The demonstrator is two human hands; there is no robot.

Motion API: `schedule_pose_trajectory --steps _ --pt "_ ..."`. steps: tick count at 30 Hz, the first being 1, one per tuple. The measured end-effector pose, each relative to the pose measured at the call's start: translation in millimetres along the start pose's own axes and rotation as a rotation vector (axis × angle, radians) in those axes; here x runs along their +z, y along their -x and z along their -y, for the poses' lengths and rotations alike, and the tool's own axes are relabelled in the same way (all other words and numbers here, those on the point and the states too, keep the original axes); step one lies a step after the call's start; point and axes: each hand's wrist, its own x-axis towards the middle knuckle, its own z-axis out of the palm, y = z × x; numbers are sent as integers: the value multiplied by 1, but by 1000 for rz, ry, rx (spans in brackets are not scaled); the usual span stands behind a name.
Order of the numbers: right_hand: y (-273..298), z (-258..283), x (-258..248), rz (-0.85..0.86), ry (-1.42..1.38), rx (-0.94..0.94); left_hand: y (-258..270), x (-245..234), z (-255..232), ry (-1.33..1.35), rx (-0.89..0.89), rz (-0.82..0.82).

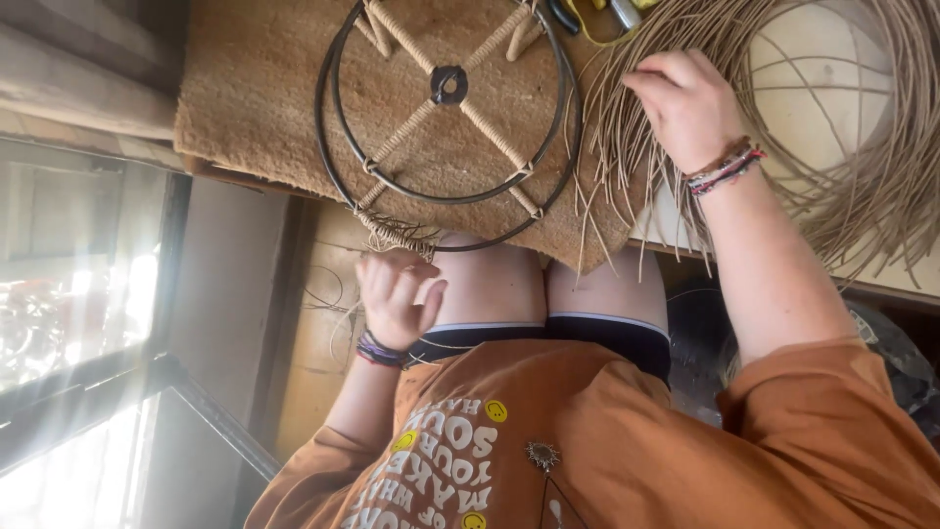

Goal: Wrapping and weaving natural fiber strands around a circular metal frame to create a decorative item.

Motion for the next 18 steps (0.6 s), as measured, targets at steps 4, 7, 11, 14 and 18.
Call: schedule_pose_trajectory --steps 4,7,11,14,18 --pt "-9 -6 -1 80 59 -117 -21 10 -29 133 19 33" --pt "-18 3 -13 -66 97 -194 -38 12 -48 284 51 22" --pt "-8 26 -18 -432 -472 -94 -53 23 -75 614 -177 260" --pt "13 80 -40 -529 -1092 179 -44 65 -80 1205 -455 422" --pt "59 149 -81 -353 -1873 664 -45 96 -91 1819 -864 499"
